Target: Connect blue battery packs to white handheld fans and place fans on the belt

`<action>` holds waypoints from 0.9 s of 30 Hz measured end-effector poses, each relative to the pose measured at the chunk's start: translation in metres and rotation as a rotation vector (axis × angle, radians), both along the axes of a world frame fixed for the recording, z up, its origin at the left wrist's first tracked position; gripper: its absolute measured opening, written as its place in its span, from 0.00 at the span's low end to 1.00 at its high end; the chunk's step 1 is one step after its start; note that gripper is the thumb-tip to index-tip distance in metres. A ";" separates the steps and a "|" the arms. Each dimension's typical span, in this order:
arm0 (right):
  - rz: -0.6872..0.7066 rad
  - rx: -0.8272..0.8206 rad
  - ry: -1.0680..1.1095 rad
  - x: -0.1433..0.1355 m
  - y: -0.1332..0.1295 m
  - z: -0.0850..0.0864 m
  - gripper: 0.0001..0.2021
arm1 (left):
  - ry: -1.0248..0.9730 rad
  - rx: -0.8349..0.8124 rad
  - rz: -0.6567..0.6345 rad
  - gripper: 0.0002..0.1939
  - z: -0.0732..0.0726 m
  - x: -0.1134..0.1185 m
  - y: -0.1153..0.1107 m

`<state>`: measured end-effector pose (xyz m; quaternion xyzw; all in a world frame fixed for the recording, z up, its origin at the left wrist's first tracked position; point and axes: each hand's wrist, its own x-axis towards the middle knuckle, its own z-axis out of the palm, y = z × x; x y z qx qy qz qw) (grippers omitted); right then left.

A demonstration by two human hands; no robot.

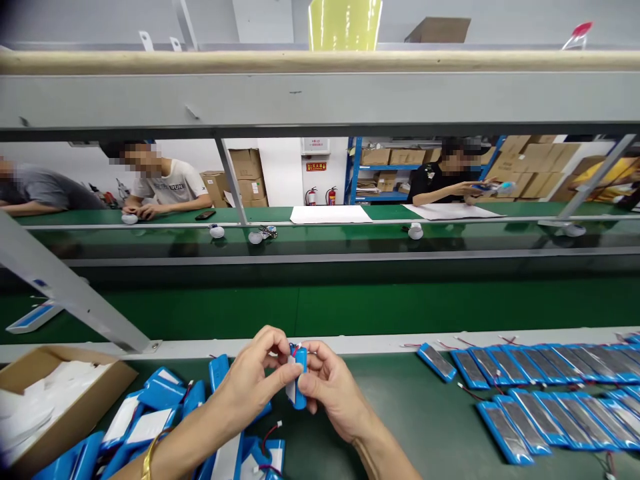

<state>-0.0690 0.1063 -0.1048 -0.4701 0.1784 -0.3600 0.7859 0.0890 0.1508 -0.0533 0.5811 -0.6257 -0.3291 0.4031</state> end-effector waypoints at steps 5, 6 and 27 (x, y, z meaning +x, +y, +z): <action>0.015 -0.050 0.001 -0.001 0.001 0.001 0.23 | 0.014 0.002 -0.005 0.15 -0.008 0.000 -0.001; 0.008 -0.054 0.001 -0.001 0.001 0.000 0.22 | 0.014 -0.007 -0.012 0.15 -0.009 0.000 -0.001; -0.033 -0.087 0.044 -0.002 -0.004 0.000 0.17 | 0.501 0.190 -0.064 0.15 0.001 -0.002 -0.005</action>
